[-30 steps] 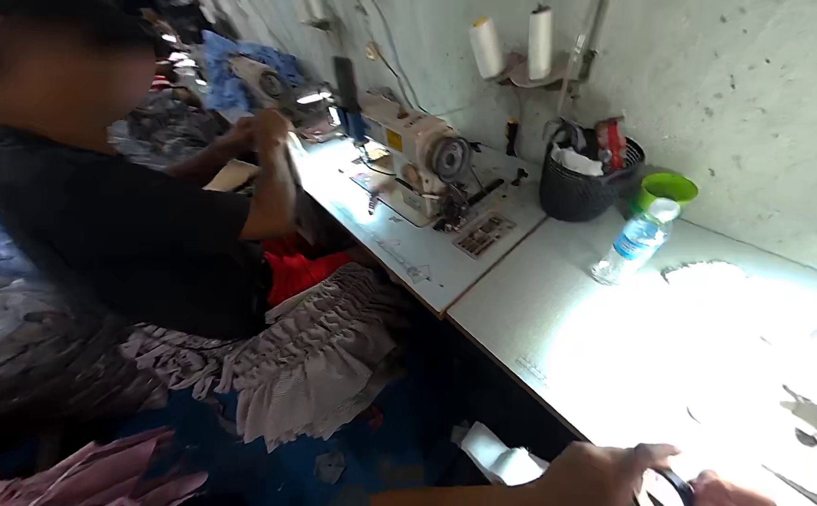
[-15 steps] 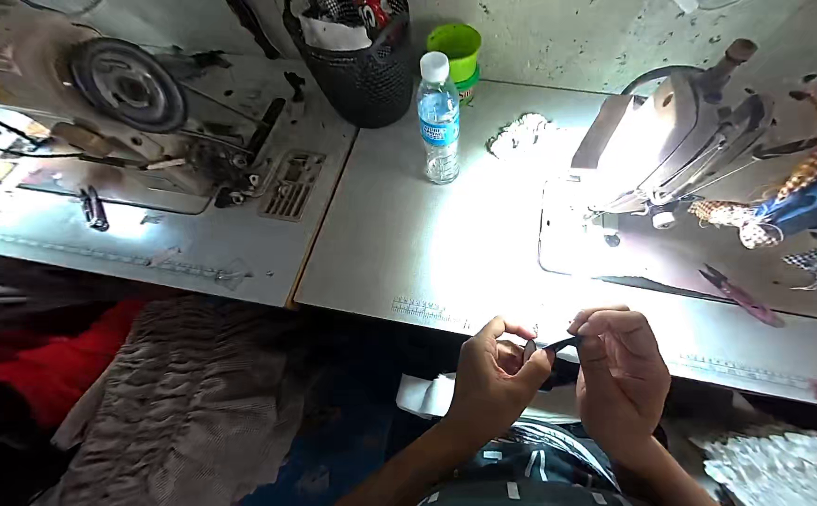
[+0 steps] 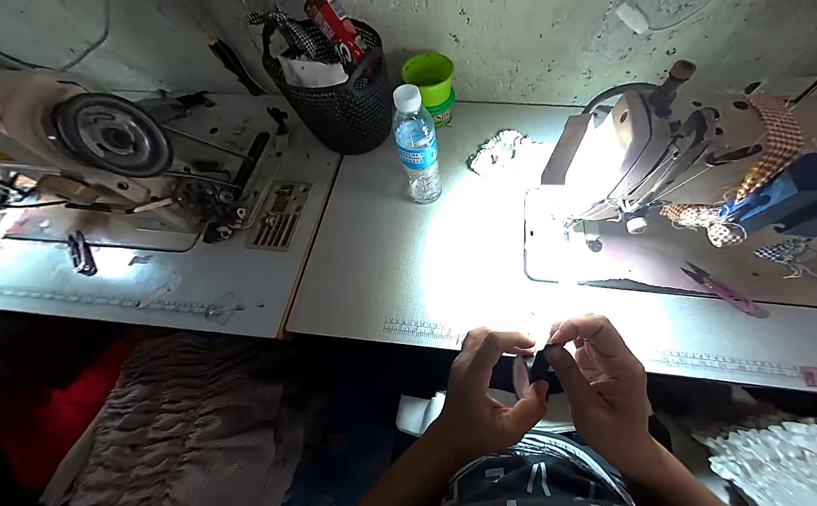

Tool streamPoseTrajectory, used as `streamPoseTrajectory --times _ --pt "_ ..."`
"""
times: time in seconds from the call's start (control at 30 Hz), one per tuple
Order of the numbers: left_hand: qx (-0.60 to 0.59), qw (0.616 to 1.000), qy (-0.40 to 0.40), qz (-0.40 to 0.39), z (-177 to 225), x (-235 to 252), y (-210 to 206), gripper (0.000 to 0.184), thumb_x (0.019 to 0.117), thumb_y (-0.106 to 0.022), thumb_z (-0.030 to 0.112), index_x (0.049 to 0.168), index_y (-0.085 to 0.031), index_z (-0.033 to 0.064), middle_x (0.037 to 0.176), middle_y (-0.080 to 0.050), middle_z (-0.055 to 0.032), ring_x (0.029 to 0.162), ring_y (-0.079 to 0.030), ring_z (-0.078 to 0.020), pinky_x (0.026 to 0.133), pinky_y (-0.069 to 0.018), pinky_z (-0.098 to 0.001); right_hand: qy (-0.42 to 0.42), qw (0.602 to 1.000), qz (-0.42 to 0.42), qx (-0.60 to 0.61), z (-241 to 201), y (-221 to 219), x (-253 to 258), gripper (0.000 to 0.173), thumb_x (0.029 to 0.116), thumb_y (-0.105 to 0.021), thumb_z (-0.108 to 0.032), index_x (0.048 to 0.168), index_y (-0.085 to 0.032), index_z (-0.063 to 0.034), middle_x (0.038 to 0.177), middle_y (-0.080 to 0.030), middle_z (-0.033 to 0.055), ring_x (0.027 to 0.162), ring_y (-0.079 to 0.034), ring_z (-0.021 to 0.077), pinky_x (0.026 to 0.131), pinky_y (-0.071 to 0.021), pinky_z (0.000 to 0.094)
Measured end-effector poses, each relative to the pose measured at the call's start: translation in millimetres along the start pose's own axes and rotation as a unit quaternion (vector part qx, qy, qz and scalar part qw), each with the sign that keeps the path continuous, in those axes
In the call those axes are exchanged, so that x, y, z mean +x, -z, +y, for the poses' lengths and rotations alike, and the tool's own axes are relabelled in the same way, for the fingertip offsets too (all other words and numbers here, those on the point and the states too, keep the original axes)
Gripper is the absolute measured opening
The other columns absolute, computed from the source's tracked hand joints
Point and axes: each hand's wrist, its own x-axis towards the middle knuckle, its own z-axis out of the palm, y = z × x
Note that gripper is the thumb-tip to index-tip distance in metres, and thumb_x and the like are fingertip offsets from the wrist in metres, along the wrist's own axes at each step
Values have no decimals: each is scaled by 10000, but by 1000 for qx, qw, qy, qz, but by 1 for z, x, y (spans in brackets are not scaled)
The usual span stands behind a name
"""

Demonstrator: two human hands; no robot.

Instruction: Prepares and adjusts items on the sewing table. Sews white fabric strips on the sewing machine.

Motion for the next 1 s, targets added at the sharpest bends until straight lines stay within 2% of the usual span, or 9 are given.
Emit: streamPoseTrajectory --times 0.1,0.2,0.3,0.4,0.5,0.57,0.67,0.87,1.0 --pt "-55 998 9 -20 5 2 1 388 897 -716 209 1204 -581 16 1118 -699 -78 1018 -678 -80 906 -569 -255 4 1000 7 14 1 1 0 63 1001 -619 -112 1063 -616 -119 989 -652 -66 988 -628 4 920 -534 193" --pt "-98 994 41 -38 11 5 2 432 908 -692 189 1280 -589 -4 1198 -645 -97 917 -626 -29 804 -540 -189 13 1000 8 10 0 2 2 57 1003 -621 -130 1060 -624 -128 1007 -661 -65 1006 -631 7 923 -531 191" --pt "-163 982 84 -53 17 9 4 420 944 -657 174 1325 -616 3 1278 -642 -75 907 -609 6 779 -519 -159 19 1000 15 -6 -2 5 4 58 1009 -632 -180 1060 -644 -155 1014 -655 -67 1029 -620 21 938 -516 203" --pt "-236 959 139 -68 24 12 7 435 990 -610 180 1372 -584 -26 1360 -612 -88 943 -632 -8 813 -550 -194 27 999 29 -17 -5 10 6 59 1006 -640 -194 1057 -661 -173 1007 -657 -79 1033 -614 23 937 -505 199" --pt "-268 941 193 -73 31 15 9 467 975 -569 99 1408 -527 -72 1414 -569 -140 976 -672 -65 858 -579 -255 35 999 32 -5 -8 12 5 66 1008 -635 -175 1067 -662 -173 1016 -648 -83 1022 -620 11 913 -522 176" --pt "-267 939 206 -74 33 16 10 481 963 -560 63 1416 -503 -88 1439 -554 -155 1101 -667 -108 944 -567 -284 39 999 29 -5 -10 12 3 71 1015 -628 -178 1078 -659 -171 1018 -642 -82 1013 -621 4 896 -529 165" --pt "-294 927 222 -69 30 17 11 458 959 -564 71 1388 -536 -88 1419 -588 -165 1285 -594 -202 1062 -504 -345 50 998 15 -26 -9 16 1 76 1021 -621 -180 1085 -652 -153 1028 -642 -60 1010 -630 14 886 -546 174" --pt "-400 878 245 -91 25 18 15 372 993 -531 134 1314 -635 -23 1403 -619 -101 1331 -549 -174 1130 -423 -353 69 993 -18 -94 -4 25 3 76 1029 -607 -174 1073 -644 -123 1040 -629 -35 1034 -611 7 901 -527 156" --pt "-390 890 213 -104 26 18 13 378 1004 -522 154 1328 -639 -1 1416 -609 -81 1352 -517 -150 1147 -389 -340 74 991 -14 -111 -5 25 6 73 1016 -634 -170 1050 -677 -122 1049 -604 -22 1036 -600 11 887 -529 148"
